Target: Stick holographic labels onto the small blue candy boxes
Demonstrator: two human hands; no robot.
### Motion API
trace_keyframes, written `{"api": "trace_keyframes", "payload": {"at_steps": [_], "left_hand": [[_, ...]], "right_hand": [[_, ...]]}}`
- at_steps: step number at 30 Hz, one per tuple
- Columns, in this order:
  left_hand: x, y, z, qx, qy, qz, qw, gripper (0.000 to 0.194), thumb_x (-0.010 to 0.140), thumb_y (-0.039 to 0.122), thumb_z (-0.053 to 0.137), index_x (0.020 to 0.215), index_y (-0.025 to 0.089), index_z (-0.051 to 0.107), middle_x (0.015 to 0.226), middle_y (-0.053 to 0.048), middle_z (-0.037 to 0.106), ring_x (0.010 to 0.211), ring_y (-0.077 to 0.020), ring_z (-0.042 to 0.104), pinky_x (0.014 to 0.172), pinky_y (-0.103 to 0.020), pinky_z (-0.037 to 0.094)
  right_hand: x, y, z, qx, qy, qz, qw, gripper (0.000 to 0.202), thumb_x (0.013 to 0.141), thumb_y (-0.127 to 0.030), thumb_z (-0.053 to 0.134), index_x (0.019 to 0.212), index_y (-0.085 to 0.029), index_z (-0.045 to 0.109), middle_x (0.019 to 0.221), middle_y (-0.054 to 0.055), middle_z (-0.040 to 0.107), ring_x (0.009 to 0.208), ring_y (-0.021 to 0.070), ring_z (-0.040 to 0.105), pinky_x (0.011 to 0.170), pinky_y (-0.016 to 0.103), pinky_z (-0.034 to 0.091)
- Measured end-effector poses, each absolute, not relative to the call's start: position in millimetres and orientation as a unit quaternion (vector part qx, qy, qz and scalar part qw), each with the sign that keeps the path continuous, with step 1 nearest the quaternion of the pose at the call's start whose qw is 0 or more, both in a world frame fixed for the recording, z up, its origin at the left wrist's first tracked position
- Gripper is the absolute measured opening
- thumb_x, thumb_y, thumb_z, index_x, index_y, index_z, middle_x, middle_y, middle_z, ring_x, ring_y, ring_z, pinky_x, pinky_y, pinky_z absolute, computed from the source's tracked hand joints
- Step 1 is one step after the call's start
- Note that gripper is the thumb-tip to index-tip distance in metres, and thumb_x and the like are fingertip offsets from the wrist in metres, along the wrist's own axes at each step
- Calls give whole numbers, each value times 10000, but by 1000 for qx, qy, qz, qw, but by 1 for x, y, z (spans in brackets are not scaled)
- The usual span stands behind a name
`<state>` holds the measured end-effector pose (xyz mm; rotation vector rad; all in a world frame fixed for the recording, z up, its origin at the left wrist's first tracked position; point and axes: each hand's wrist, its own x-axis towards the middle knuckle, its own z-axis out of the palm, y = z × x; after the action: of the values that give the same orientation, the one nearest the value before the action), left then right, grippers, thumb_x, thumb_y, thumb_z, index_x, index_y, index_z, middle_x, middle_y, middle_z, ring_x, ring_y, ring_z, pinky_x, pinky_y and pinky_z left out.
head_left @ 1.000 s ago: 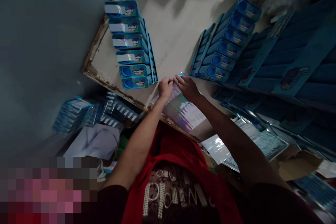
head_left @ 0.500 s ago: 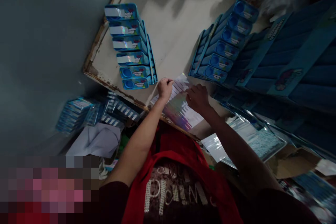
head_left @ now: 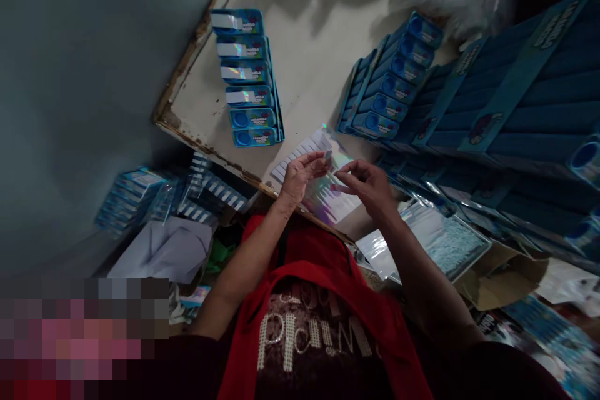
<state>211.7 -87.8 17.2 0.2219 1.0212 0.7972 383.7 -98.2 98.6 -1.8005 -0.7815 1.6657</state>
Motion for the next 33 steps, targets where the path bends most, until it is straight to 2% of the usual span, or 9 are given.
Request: {"api": "trace_keyframes", "payload": {"at_steps": [2,5,8,12,17,21,25,29,33], "left_hand": [[207,-87,21,74,476,358,800,739,553,639,1046,1063,166,798,920,-72,822,796,-183,755,795,-325,622],[198,-89,29,53,492,370,786,642,539,599,1052,913,168,758,845,-38,780,746,-158,725,729,-293,606],[184,-96,51,90,550,429,711,512,617,536,1026,801,185,701,758,11,721,685,-127,680,701,-264,583],[154,-91,85,235,646,481,545,289,836,445,911,833,193,769,751,3,726,699,-122,662,708,-243,546],[105,-43,79,252,701,523,415,253,874,430,880,854,194,790,781,-2,756,734,-134,683,716,-244,542],[79,-13,51,246,702,511,430,256,871,435,883,849,196,793,810,-14,777,788,-153,720,774,-263,570],[69,-7,41,245,698,495,456,254,851,438,899,840,205,800,811,-20,791,789,-162,730,773,-272,578],[65,-9,39,234,689,501,469,250,835,437,912,822,212,805,801,-16,794,773,-157,720,770,-272,575],[71,-7,25,177,669,508,513,283,788,435,945,813,201,788,811,-12,790,802,-159,718,798,-268,580]], "right_hand": [[379,-96,105,-677,-286,627,258,517,644,-647,969,785,-226,705,617,-57,572,604,123,575,677,340,660],[371,-94,113,-675,-271,642,241,525,601,-627,999,772,-218,718,614,-48,598,603,131,599,647,324,637],[358,-88,116,-685,-262,632,252,546,578,-647,1004,740,-207,723,639,-24,643,592,140,593,582,319,601],[322,-61,114,-704,-338,557,283,498,692,-644,945,725,-190,744,602,-17,614,526,109,482,473,258,418],[258,-2,103,-705,-491,448,247,374,896,-553,786,789,-194,771,639,-5,631,608,147,551,596,287,445],[230,27,93,-742,-569,331,128,256,941,-456,753,882,-214,813,712,16,686,722,200,633,722,323,470],[221,32,92,-747,-586,304,78,254,966,-451,718,925,-219,811,809,49,754,814,243,685,772,345,481],[220,31,90,-749,-575,317,88,206,938,-413,752,874,-220,787,771,36,727,783,243,681,782,363,493],[230,33,69,-736,-557,354,153,252,846,-411,856,785,-234,688,710,10,645,845,254,688,778,352,525]]}}
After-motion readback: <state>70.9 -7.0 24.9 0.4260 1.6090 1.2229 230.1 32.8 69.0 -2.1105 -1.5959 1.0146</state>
